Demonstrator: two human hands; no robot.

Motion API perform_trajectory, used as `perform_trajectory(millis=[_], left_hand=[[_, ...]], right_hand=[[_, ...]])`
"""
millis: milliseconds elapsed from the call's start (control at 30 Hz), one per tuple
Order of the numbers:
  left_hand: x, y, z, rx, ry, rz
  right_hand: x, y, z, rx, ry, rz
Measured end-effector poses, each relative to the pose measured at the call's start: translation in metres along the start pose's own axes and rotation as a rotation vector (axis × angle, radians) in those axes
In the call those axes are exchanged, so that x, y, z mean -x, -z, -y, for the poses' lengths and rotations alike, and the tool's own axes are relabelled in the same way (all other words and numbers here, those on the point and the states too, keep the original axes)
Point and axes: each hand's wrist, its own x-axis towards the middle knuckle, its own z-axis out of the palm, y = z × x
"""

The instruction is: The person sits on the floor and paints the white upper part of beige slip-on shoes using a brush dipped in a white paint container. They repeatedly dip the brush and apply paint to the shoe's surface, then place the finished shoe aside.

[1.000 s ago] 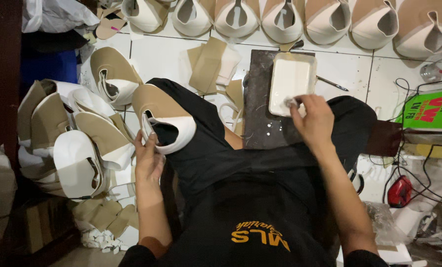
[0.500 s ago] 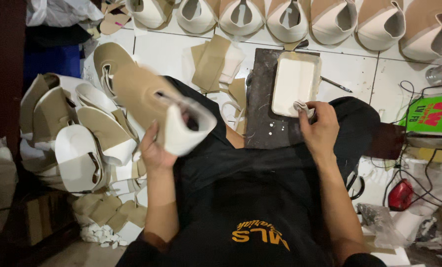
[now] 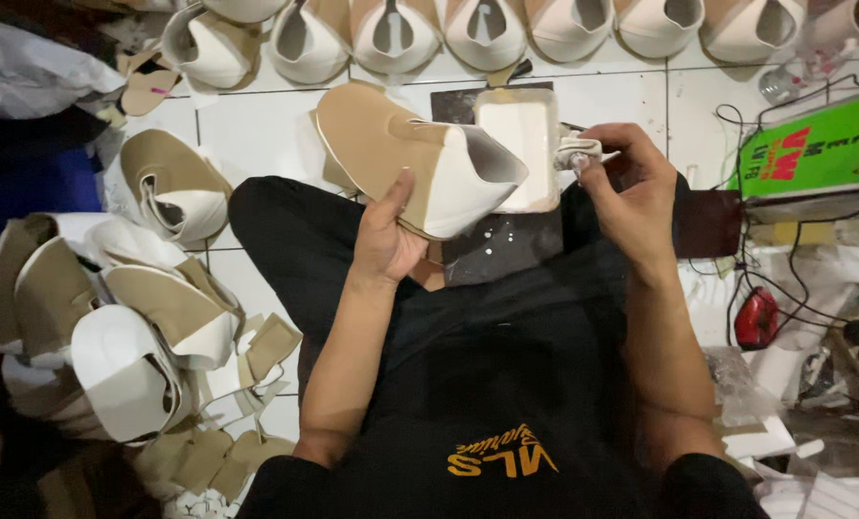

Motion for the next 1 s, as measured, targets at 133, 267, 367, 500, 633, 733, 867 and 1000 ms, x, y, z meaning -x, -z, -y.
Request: perform_trajectory(millis=[133, 267, 367, 500, 633, 733, 867, 1000], left_hand=[[-0.001, 0.003, 0.027, -0.262, -0.078, -0.034], [0.008, -0.007, 0.037, -0.317, -0.06, -0.036], [0.011, -0.006, 0.037, -0.256, -0.047, -0.029], [0.013, 0.001, 0.038, -0.207, 0.014, -0.039], [0.013, -0.002, 0.04, -0.149, 0.042, -0.035], [0.014, -0.002, 0.041, -0.105, 0.08, 0.003], [0.012, -0.008, 0.04, -0.082, 0.09, 0.001], [0.019, -0.028, 0.037, -0.012, 0.12, 0.009]], right_hand=[[-0.003, -0.006, 0.04, -0.105, -0.053, 0.193], [-0.009, -0.021, 0.045, -0.057, 0.039, 0.25], [-0.011, -0.027, 0.038, -0.036, 0.113, 0.25], [-0.012, -0.029, 0.036, 0.084, 0.25, 0.19], [-0.003, -0.03, 0.041, 0.107, 0.324, 0.25], [-0.014, -0.02, 0.03, 0.215, 0.399, 0.199], [0.007, -0.036, 0.043, 0.158, 0.418, 0.256], [0.005, -0.033, 0.036, 0.217, 0.46, 0.338]])
